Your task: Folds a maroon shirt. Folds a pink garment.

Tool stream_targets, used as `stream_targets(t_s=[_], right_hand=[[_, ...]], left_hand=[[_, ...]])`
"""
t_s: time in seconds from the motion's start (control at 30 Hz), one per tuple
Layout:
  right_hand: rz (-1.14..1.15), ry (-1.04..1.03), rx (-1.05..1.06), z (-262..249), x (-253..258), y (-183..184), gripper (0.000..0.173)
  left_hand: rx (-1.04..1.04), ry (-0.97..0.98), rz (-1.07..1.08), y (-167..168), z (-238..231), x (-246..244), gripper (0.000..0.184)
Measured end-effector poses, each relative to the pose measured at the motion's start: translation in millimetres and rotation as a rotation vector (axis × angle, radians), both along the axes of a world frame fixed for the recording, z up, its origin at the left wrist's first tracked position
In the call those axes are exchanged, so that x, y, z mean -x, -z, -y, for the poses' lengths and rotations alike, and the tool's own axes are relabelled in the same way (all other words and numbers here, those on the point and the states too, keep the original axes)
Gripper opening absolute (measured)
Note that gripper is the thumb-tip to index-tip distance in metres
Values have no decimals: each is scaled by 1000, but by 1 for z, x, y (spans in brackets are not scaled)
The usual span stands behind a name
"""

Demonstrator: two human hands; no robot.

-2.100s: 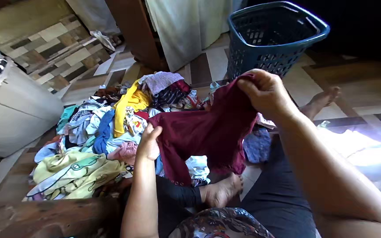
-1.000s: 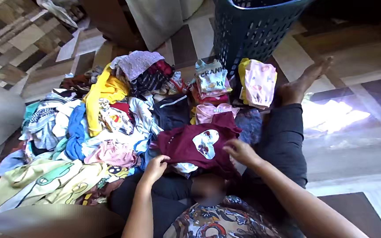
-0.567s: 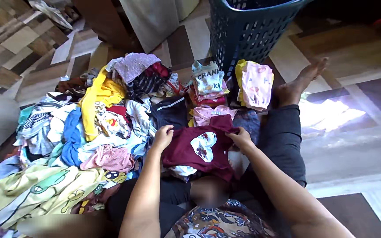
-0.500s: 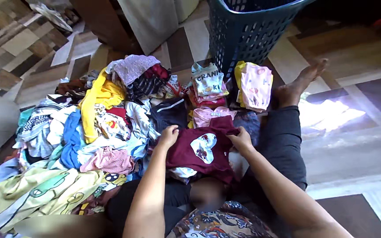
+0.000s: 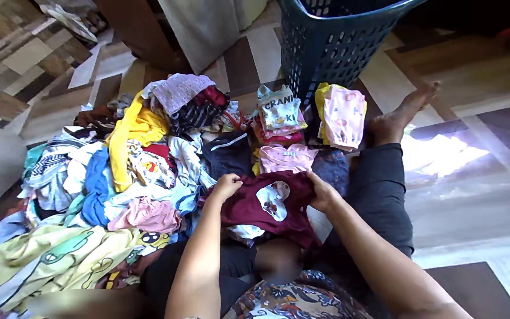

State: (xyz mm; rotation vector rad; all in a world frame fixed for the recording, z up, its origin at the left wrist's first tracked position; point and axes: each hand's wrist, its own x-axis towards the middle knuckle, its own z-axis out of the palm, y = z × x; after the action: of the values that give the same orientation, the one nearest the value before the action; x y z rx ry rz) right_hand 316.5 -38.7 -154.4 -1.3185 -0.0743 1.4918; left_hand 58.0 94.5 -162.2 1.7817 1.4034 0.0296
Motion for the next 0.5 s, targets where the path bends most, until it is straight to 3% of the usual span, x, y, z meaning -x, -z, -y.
stream_targets(t_s=[0.17, 0.3, 0.4, 0.5], right_hand=[[154, -139, -165, 9, 2, -29, 17], [266, -296, -258, 25, -4, -68, 21], [306, -387, -382, 32, 0, -91, 15], [367, -590, -535, 40, 13, -112, 13]], left_hand=[[259, -111, 250, -26, 23, 19, 33], [269, -111, 342, -23, 48, 39, 37], [110, -55, 176, -23, 57, 42, 47], [3, 53, -1, -30, 68, 42, 42]])
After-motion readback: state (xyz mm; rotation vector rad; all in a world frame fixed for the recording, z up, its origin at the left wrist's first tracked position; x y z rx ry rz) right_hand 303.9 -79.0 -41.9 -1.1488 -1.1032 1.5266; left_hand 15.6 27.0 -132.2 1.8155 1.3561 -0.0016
